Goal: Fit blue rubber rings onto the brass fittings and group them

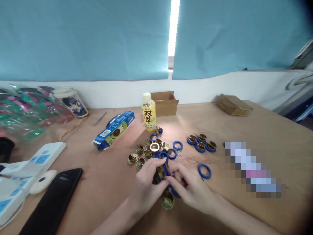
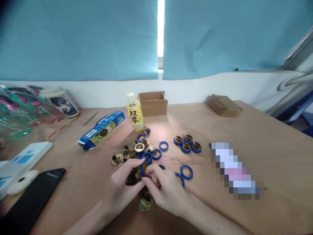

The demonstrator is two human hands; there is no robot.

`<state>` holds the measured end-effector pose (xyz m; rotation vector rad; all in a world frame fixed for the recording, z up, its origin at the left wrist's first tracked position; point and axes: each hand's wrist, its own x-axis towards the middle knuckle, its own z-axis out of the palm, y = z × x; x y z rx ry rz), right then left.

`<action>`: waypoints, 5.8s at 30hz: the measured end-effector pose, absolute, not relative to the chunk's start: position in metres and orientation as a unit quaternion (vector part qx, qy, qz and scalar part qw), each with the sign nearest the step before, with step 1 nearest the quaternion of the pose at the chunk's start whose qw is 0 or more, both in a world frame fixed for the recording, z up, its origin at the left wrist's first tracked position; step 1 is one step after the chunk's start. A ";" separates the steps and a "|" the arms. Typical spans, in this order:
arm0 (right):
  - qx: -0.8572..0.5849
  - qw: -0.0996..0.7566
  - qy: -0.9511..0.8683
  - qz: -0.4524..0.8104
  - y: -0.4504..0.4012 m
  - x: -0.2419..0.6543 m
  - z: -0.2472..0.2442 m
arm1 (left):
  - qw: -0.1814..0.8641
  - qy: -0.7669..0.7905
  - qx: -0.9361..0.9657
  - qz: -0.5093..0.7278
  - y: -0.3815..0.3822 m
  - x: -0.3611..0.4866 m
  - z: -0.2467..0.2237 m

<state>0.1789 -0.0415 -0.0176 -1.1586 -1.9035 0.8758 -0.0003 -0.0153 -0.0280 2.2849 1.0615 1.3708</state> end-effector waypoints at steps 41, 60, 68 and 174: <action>-0.513 0.401 -0.714 0.257 -0.027 0.191 -0.008 | 0.069 0.367 0.846 0.380 -0.019 0.002 -0.025; -0.726 0.413 -0.550 -0.008 0.010 0.285 0.015 | 0.103 0.349 0.856 0.367 -0.016 0.003 -0.023; -0.724 0.343 -0.596 0.046 0.016 0.288 0.006 | 0.114 0.350 0.866 0.339 -0.016 0.004 -0.023; -0.483 0.285 -0.826 0.055 0.032 0.202 -0.045 | 0.098 0.413 0.848 0.318 -0.009 0.008 -0.031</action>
